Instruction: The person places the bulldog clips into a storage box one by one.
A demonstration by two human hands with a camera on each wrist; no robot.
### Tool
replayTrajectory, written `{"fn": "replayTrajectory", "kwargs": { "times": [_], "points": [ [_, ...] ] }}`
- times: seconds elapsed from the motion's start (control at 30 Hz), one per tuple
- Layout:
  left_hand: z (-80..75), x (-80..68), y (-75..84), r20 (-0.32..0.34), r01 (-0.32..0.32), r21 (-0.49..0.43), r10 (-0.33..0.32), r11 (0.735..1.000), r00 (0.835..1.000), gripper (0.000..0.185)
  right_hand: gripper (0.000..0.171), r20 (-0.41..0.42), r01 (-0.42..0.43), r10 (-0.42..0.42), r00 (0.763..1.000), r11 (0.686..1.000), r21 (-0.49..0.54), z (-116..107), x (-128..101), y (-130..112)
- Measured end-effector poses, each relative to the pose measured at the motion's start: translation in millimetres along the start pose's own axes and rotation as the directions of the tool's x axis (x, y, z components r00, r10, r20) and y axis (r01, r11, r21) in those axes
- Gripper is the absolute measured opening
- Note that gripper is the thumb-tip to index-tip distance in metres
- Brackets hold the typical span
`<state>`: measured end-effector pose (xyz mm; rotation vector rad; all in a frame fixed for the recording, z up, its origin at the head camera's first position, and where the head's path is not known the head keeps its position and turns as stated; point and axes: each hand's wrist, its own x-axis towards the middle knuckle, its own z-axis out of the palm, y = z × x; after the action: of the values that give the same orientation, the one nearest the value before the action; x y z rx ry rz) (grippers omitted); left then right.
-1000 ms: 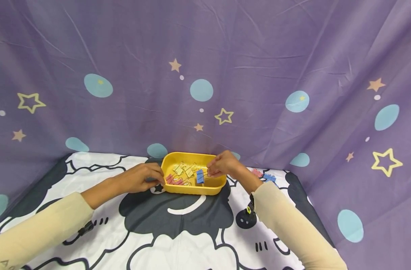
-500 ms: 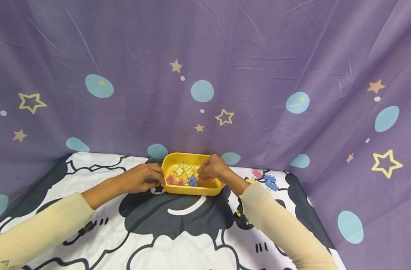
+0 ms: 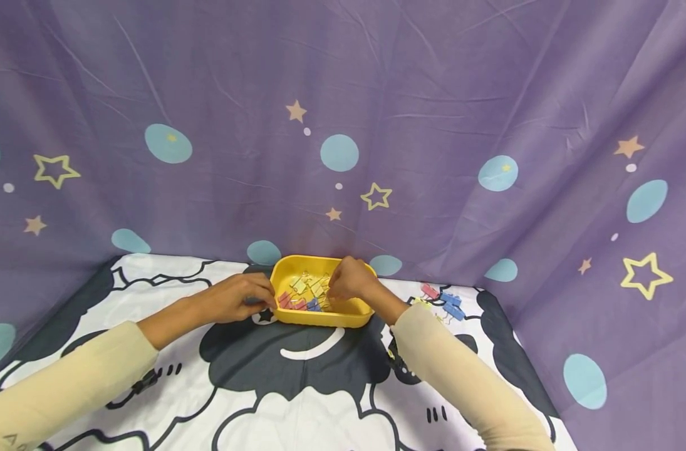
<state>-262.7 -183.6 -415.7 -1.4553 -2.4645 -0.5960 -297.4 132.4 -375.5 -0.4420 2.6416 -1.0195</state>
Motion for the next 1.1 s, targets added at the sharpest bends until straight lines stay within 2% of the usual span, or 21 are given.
{"fn": "replayTrajectory", "kwargs": {
  "times": [0.13, 0.57, 0.9, 1.1],
  "points": [
    [0.8, 0.1, -0.6, -0.003, -0.001, 0.005, 0.001, 1.000, 1.000, 0.023, 0.010, -0.015, -0.023, 0.024, 1.000, 0.999, 0.034, -5.9, -1.0, 3.2],
    [1.6, 0.1, -0.2, 0.002, 0.002, 0.009, -0.002, 1.000, 1.000, 0.023, 0.016, -0.037, -0.085, 0.090, 0.995, 0.989, 0.120, -23.0, -7.7, 7.4],
    [2.1, 0.8, -0.7, 0.003, -0.002, 0.009, 0.002, 1.000, 1.000, 0.023, 0.018, -0.026, -0.119, 0.128, 0.991, 0.969, 0.217, -43.2, -14.8, 28.9],
    [2.7, 0.9, -2.0, -0.001, -0.005, 0.007, 0.005, 1.000, 1.000, 0.024, 0.018, -0.042, -0.144, 0.158, 0.987, 0.960, 0.241, -60.4, -19.8, 42.8]
  ]
}}
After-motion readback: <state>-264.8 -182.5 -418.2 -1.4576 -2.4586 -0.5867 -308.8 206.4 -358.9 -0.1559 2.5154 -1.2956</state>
